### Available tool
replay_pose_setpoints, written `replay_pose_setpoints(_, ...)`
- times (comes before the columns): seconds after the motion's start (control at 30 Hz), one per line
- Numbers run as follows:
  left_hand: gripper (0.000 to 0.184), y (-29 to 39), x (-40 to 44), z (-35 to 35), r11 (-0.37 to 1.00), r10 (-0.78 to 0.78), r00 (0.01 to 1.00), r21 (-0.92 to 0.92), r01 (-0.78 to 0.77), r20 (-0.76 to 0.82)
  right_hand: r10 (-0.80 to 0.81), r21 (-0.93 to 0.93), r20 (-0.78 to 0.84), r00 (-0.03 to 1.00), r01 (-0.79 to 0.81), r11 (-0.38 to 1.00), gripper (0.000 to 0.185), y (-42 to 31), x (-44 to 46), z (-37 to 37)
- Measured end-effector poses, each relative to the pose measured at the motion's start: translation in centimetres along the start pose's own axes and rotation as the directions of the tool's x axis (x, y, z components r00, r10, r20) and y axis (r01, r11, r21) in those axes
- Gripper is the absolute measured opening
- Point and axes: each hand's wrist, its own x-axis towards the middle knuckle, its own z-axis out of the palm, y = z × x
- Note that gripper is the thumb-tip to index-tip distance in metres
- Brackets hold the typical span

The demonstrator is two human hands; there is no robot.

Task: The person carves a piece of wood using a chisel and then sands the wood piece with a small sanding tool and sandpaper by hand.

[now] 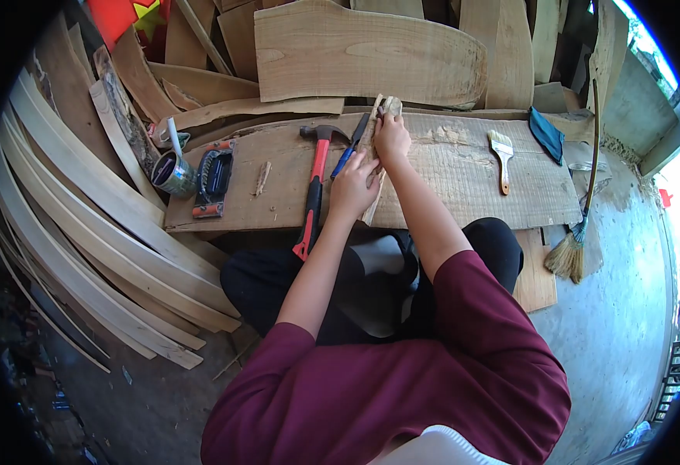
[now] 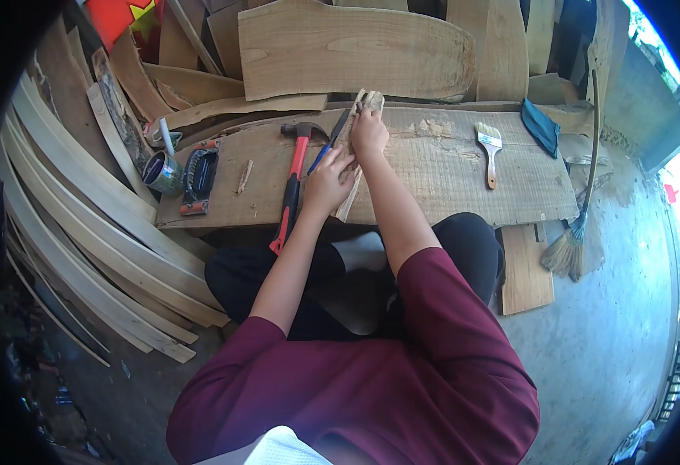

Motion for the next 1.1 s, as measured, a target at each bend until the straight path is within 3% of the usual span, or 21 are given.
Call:
replay_pose_setpoints(0.23,0.034,-0.1,0.2,0.0,1.0,0.012,1.0,0.006,-0.012,-0.01,0.042,-0.007,0.046,0.998,-0.042,0.999,0.027,0.0,0.1,0.2)
replay_pose_setpoints(0.43,0.033,0.3,0.2,-0.1,0.996,-0.017,1.0,-0.084,0.015,-0.024,-0.014,-0.014,-0.006,1.0,0.014,1.0,0.029,0.5,0.4,0.5)
replay_pose_setpoints(0.6,0.032,0.1,0.2,-0.1,1.0,-0.009,1.0,-0.02,0.009,-0.005,0.015,-0.041,0.071,0.997,-0.012,0.999,0.027,-0.1,0.2,-0.4)
replay_pose_setpoints(0.93,0.032,0.1,0.2,-0.1,0.998,-0.04,0.999,-0.05,0.041,0.022,-0.009,-0.044,0.035,0.999,0.01,0.999,0.026,-0.1,0.2,-0.3)
replay_pose_setpoints(1.1,0.032,0.0,0.0,0.2,0.999,0.014,1.0,-0.04,-0.014,-0.015,0.0,-0.014,0.017,1.0,0.001,1.0,0.025,0.2,0.1,-0.1)
